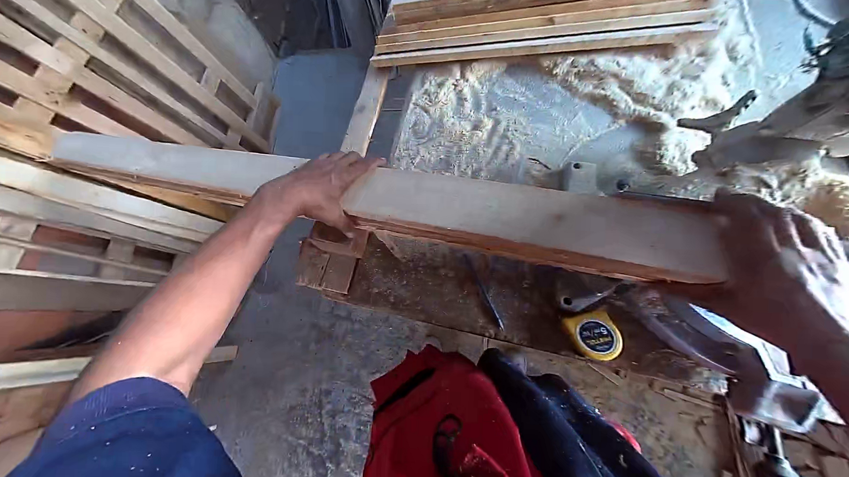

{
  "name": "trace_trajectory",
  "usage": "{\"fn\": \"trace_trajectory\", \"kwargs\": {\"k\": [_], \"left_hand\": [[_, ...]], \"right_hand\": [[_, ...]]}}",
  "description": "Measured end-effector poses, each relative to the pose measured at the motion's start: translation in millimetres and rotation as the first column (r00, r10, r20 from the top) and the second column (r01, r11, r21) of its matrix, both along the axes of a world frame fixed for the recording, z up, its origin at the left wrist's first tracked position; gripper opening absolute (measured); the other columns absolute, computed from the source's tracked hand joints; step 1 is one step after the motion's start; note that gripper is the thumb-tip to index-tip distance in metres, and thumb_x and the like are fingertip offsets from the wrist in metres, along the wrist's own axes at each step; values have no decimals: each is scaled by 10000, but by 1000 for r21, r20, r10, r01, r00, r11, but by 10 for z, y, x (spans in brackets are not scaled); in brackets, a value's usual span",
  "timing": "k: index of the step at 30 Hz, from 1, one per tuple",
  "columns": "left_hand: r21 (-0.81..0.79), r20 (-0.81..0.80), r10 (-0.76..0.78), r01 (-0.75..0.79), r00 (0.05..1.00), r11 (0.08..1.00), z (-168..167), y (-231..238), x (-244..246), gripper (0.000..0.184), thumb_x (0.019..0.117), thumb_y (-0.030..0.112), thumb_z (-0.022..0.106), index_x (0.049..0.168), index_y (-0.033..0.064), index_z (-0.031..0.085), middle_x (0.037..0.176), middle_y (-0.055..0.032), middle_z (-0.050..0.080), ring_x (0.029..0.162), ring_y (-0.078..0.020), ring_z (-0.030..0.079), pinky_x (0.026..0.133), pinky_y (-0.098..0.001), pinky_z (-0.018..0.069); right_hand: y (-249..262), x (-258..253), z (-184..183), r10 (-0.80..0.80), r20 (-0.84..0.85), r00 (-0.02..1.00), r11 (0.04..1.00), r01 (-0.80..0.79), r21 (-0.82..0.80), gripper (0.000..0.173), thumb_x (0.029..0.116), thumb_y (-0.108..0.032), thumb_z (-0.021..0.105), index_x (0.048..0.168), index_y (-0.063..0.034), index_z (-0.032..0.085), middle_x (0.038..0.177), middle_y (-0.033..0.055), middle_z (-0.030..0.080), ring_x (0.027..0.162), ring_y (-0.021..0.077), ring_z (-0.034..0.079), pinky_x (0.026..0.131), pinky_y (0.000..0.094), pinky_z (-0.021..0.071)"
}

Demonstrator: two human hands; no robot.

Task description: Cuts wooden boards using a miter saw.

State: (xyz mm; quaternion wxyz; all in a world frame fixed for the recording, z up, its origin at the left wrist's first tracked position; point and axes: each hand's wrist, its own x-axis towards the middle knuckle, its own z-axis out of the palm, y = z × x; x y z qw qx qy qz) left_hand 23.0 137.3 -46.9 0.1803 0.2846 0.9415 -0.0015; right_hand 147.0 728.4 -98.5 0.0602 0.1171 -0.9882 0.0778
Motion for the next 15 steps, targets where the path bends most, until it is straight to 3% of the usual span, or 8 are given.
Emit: {"fn": "trace_trajectory", "kwargs": {"k": [4, 8, 10, 12, 15], "left_hand": [[13, -50, -57, 57, 997, 998, -47, -47, -36, 1200, 550, 505, 953, 1564, 214, 381, 1331, -158, 595, 1225, -366, 589, 1034, -587, 476], [0, -78, -74, 74, 994, 997, -19, -38, 5, 1167, 578, 519, 931, 1560, 201, 387, 1322, -152, 598, 1216, -364, 593, 1005, -588, 489], [8, -92, -87, 88, 992, 996, -30, -44, 2, 1163, 577, 517, 930, 1557, 194, 393, 1317, -154, 602, 1209, -367, 597, 996, -585, 492], [5, -95, -93, 94, 991, 996, -36, -45, 7, 1160, 578, 519, 924, 1555, 187, 394, 1313, -158, 600, 1206, -370, 597, 982, -587, 495], [-14, -88, -92, 91, 992, 996, -25, -42, 15, 1148, 589, 514, 926, 1552, 185, 395, 1332, -169, 589, 1224, -380, 586, 996, -591, 488]], "right_hand": [[67, -17, -112, -26, -19, 999, 999, 25, -41, 1302, 544, -698, 887, 1606, -269, 268, 1576, 167, 398, 1418, 481, 399, 1113, 696, 361], [98, -42, -158, -57, -16, 998, 997, 56, -46, 1304, 521, -753, 865, 1598, -322, 271, 1580, 134, 399, 1421, 464, 404, 1107, 695, 367], [138, -61, -219, -65, -42, 997, 997, 62, -48, 1294, 514, -791, 831, 1588, -306, 298, 1567, 134, 414, 1398, 467, 424, 1092, 690, 381], [116, -53, -200, -53, -50, 997, 996, 50, -71, 1275, 527, -744, 858, 1582, -271, 322, 1564, 157, 418, 1394, 491, 421, 1096, 693, 371], [95, -52, -158, -30, -23, 999, 998, 28, -58, 1313, 508, -750, 848, 1592, -273, 283, 1572, 200, 394, 1400, 532, 390, 1094, 721, 352]]}}
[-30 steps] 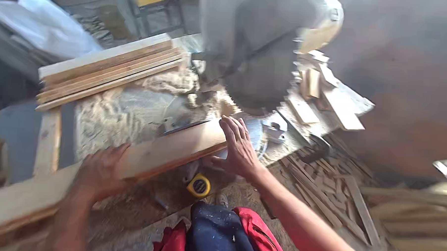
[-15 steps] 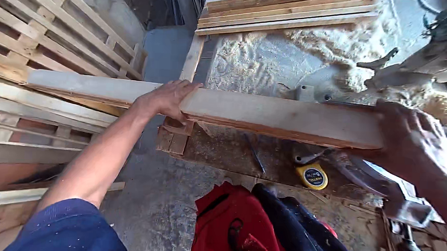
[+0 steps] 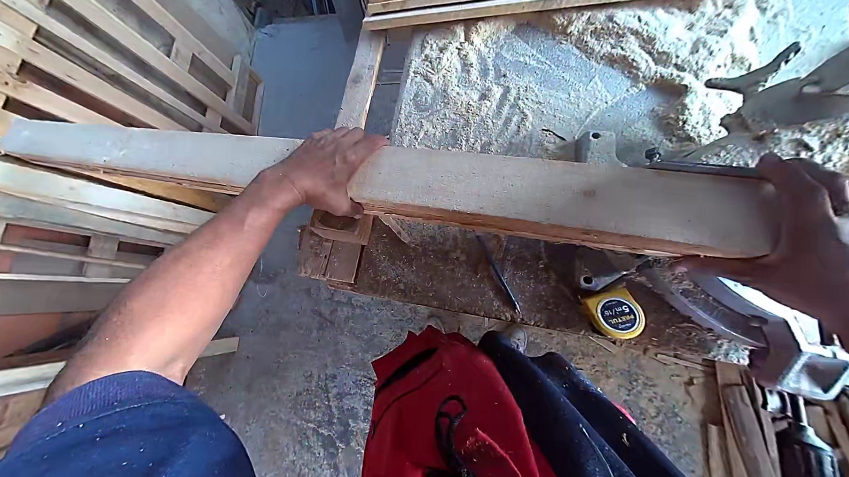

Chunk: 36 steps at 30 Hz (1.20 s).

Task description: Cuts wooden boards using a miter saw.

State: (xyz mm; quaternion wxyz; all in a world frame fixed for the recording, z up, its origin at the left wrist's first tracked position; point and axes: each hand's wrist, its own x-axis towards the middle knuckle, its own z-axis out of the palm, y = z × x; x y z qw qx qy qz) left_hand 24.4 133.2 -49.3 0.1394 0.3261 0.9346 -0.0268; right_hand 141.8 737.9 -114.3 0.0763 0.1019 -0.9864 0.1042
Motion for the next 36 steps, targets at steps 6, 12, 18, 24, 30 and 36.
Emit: {"fn": "trace_trajectory", "kwargs": {"k": [6, 12, 18, 24, 30, 36], "left_hand": [[61, 33, -14, 12, 999, 998, -32, -80, -84, 1268, 544, 582, 915, 1600, 230, 308, 1405, -144, 563, 1276, -356, 561, 1021, -585, 473], [99, 32, 18, -21, 999, 995, -39, -85, -37, 1380, 503, 615, 910, 1638, 300, 190, 1518, -171, 480, 1329, -434, 530, 1002, -692, 479], [-20, -24, 52, -53, 998, 998, -22, 28, -5, 1502, 415, 639, 951, 1643, 180, 219, 1530, -240, 449, 1392, -472, 448, 1106, -698, 372], [243, -241, -89, 149, 966, 959, 281, 1978, 692, 1218, 601, 569, 948, 1553, 62, 383, 1533, -259, 444, 1434, -479, 399, 1146, -665, 361], [157, -324, -140, 200, 936, 967, -194, 3239, 827, 1139, 629, 514, 957, 1566, 194, 394, 1537, -185, 458, 1409, -401, 450, 1173, -576, 358], [93, -399, -91, 139, 912, 986, -177, 3291, 887, 1016, 659, 460, 936, 1512, 137, 489, 1577, -202, 413, 1423, -460, 408, 1134, -659, 343]], "right_hand": [[-25, -31, -26, 2, 2, 1000, 1000, -2, -22, 1332, 492, -729, 869, 1593, -258, 283, 1558, 219, 405, 1394, 531, 399, 1100, 732, 338], [-355, 117, 477, -18, 103, 995, 995, 7, 104, 1293, 541, -753, 854, 1589, -189, 348, 1576, 151, 439, 1441, 404, 411, 1156, 640, 342], [-193, -1, 430, 98, 64, 993, 990, -104, 95, 1282, 536, -756, 855, 1603, -281, 327, 1468, 147, 527, 1337, 400, 491, 1109, 601, 398], [-137, 1, 392, 108, 22, 994, 991, -110, 77, 1238, 533, -738, 862, 1582, -313, 361, 1406, 117, 564, 1278, 370, 523, 1055, 581, 435], [-133, 21, 396, 96, -7, 995, 993, -95, 71, 1281, 509, -707, 896, 1597, -332, 332, 1424, 83, 565, 1262, 348, 540, 1032, 570, 449], [-177, 461, 297, 49, -298, 953, 996, -69, -59, 908, 752, -491, 867, 1520, -204, 476, 1507, 116, 530, 1438, 302, 449, 1233, 514, 308]]}}
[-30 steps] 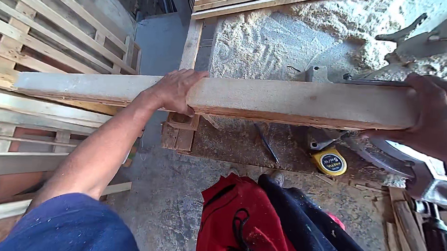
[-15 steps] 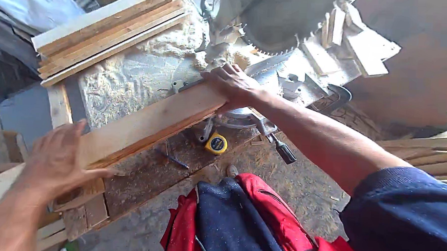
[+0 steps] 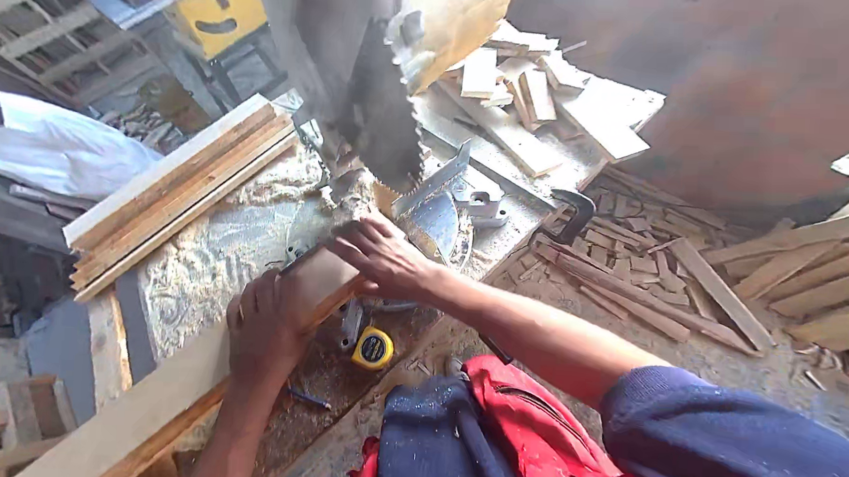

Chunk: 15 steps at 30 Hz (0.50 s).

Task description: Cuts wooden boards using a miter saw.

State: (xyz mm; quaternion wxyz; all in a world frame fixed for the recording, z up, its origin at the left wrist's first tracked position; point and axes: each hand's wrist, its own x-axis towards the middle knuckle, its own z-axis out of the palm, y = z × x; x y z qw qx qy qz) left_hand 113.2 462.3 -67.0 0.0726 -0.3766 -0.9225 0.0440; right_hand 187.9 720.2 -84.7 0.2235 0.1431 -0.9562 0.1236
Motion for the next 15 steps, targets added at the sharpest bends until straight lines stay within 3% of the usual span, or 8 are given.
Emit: {"fn": "trace_trajectory", "kwargs": {"k": [2, 3, 5, 7, 11, 15], "left_hand": [[35, -16, -1, 1, 1000, 999, -16, -11, 28, 967, 660, 423, 944, 1470, 84, 536, 1503, -251, 482, 1351, -500, 471, 1086, -673, 390], [88, -39, -34, 37, 999, 995, -54, -40, 37, 925, 662, 396, 946, 1427, 41, 565, 1439, -280, 526, 1301, -523, 505, 1057, -679, 417], [145, -129, -131, 149, 983, 978, -180, -143, 49, 845, 688, 378, 923, 1362, -10, 594, 1331, -304, 588, 1220, -534, 566, 1013, -664, 469], [95, -170, -168, 186, 971, 978, -222, -184, 57, 837, 727, 417, 889, 1383, -4, 583, 1341, -284, 595, 1241, -515, 566, 1024, -639, 475], [0, -131, -210, 211, 969, 977, -118, -98, 66, 865, 708, 308, 917, 1430, 12, 545, 1425, -283, 543, 1278, -531, 531, 1053, -683, 417], [-17, -147, -207, 207, 967, 978, -130, -47, 83, 816, 715, 281, 897, 1395, -21, 564, 1407, -298, 552, 1231, -544, 557, 1009, -671, 449]], "right_hand": [[86, 339, -80, -89, 3, 996, 979, 88, -185, 683, 880, -452, 767, 1461, -173, 542, 1479, 65, 562, 1435, 237, 458, 1238, 478, 308], [181, 456, -151, -172, 13, 985, 931, 166, -324, 695, 871, -473, 777, 1437, -133, 562, 1446, 73, 593, 1395, 242, 502, 1205, 485, 356], [401, 548, -318, -309, 77, 948, 773, 298, -560, 880, 793, -519, 847, 1452, -49, 500, 1362, 104, 641, 1290, 277, 581, 1125, 531, 442], [573, 530, -482, -329, 186, 926, 720, 373, -585, 953, 789, -541, 842, 1486, -28, 443, 1259, 75, 704, 1219, 251, 634, 1131, 523, 439], [651, 464, -578, -231, 208, 950, 789, 308, -531, 750, 912, -468, 750, 1470, -38, 491, 1252, 12, 729, 1240, 150, 640, 1233, 459, 330], [626, 470, -581, -267, 149, 952, 757, 303, -579, 613, 956, -333, 724, 1442, -18, 525, 1204, 25, 752, 1203, 180, 671, 1204, 487, 367]]}}
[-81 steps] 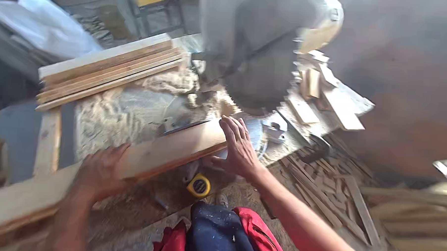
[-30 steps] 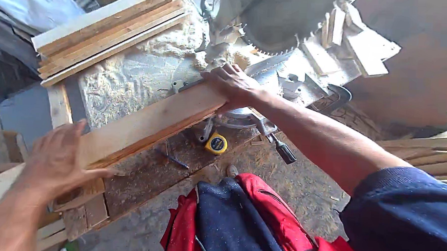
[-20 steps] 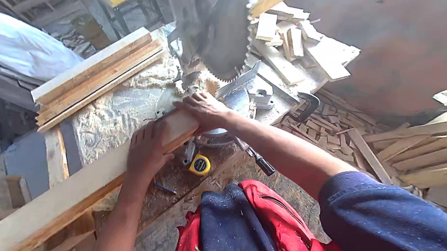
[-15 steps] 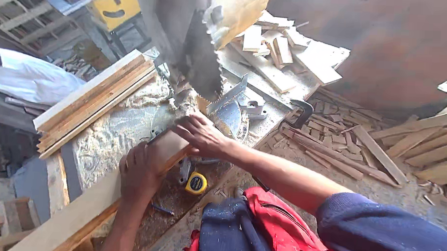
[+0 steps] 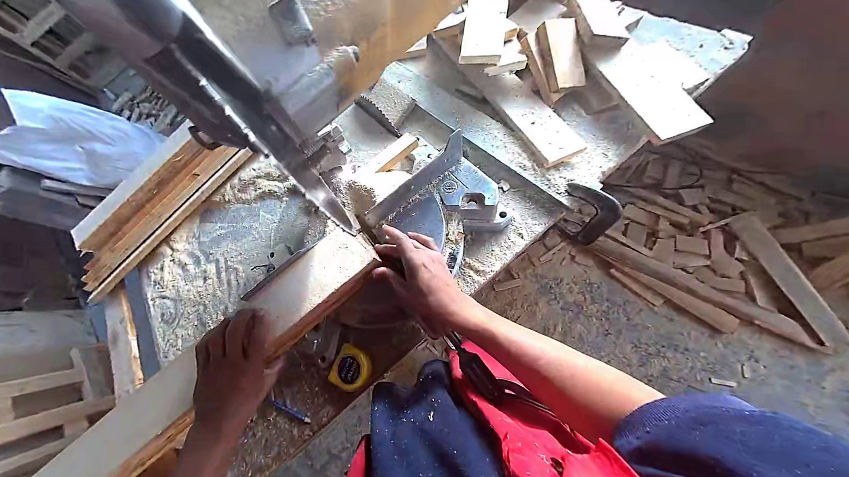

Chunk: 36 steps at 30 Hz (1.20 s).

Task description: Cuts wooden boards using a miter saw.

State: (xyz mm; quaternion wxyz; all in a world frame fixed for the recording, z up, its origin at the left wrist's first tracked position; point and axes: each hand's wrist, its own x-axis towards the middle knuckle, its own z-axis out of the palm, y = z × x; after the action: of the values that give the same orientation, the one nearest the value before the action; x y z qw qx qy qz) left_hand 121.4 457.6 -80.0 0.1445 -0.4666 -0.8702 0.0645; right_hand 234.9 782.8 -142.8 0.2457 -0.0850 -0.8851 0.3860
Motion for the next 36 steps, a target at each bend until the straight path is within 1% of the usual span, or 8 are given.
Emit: {"fn": "trace_trajectory", "kwargs": {"k": [4, 7, 9, 13, 20, 25, 32, 36], "left_hand": [[41, -50, -22, 25, 998, 999, 33, 33, 8, 800, 758, 326, 829, 1414, -27, 540, 1388, -299, 562, 1189, -541, 577, 982, -649, 465], [74, -67, -36, 41, 997, 996, 56, 12, -19, 832, 773, 363, 807, 1445, -18, 499, 1386, -307, 546, 1174, -541, 573, 976, -654, 461], [93, -58, -34, 39, 998, 995, 48, 9, 2, 837, 748, 325, 830, 1438, -21, 504, 1382, -311, 546, 1161, -544, 574, 972, -658, 458], [57, -73, -55, 59, 996, 997, -39, 29, 47, 812, 730, 278, 858, 1418, -9, 536, 1374, -284, 565, 1149, -517, 593, 953, -643, 481], [32, -91, -51, 54, 994, 998, -137, 120, 12, 881, 666, 256, 901, 1424, -1, 532, 1403, -252, 554, 1169, -493, 586, 976, -615, 466], [25, -93, -65, 68, 994, 997, -113, 112, -2, 951, 621, 222, 941, 1437, -7, 512, 1416, -250, 537, 1158, -494, 579, 962, -623, 465], [4, -71, -36, 37, 997, 999, -109, 97, -17, 1012, 586, 261, 989, 1441, 2, 515, 1444, -237, 516, 1191, -474, 567, 979, -620, 457], [18, -67, -6, 7, 998, 1000, -75, 128, 8, 980, 587, 270, 988, 1430, 38, 546, 1431, -203, 547, 1198, -433, 584, 990, -582, 476]], "right_hand": [[8, -2, -46, -9, -74, 997, 1000, 7, -29, 471, 1001, -258, 662, 1404, -36, 562, 1245, 20, 736, 1218, 168, 662, 1190, 477, 388], [19, -16, -89, -4, -92, 996, 999, 0, -40, 391, 1034, -287, 608, 1345, -50, 615, 1263, 18, 730, 1234, 135, 651, 1200, 453, 388], [11, -8, -105, 0, -93, 996, 1000, -3, -27, 490, 996, -363, 661, 1359, -39, 603, 1300, 45, 711, 1313, 169, 605, 1220, 488, 357], [4, -1, -85, -17, -93, 996, 1000, 16, -19, 845, 828, -552, 806, 1437, -32, 538, 1445, 95, 611, 1448, 244, 472, 1248, 558, 296], [-44, 6, -27, -24, 25, 999, 1000, 24, 15, 668, 979, -418, 679, 1466, 4, 504, 1408, 102, 643, 1394, 234, 540, 1247, 540, 287], [-35, -37, -54, -31, 43, 999, 999, 29, 37, 616, 993, -446, 645, 1433, -23, 555, 1359, 84, 677, 1302, 196, 617, 1238, 492, 322], [-44, -19, -28, -36, 43, 998, 999, 34, 32, 605, 1001, -419, 647, 1455, -37, 529, 1347, 69, 682, 1279, 197, 627, 1219, 495, 347], [-14, -10, 11, -16, 55, 998, 999, 19, -43, 712, 935, -460, 709, 1481, -65, 481, 1354, 39, 672, 1309, 182, 591, 1217, 469, 354]]}}
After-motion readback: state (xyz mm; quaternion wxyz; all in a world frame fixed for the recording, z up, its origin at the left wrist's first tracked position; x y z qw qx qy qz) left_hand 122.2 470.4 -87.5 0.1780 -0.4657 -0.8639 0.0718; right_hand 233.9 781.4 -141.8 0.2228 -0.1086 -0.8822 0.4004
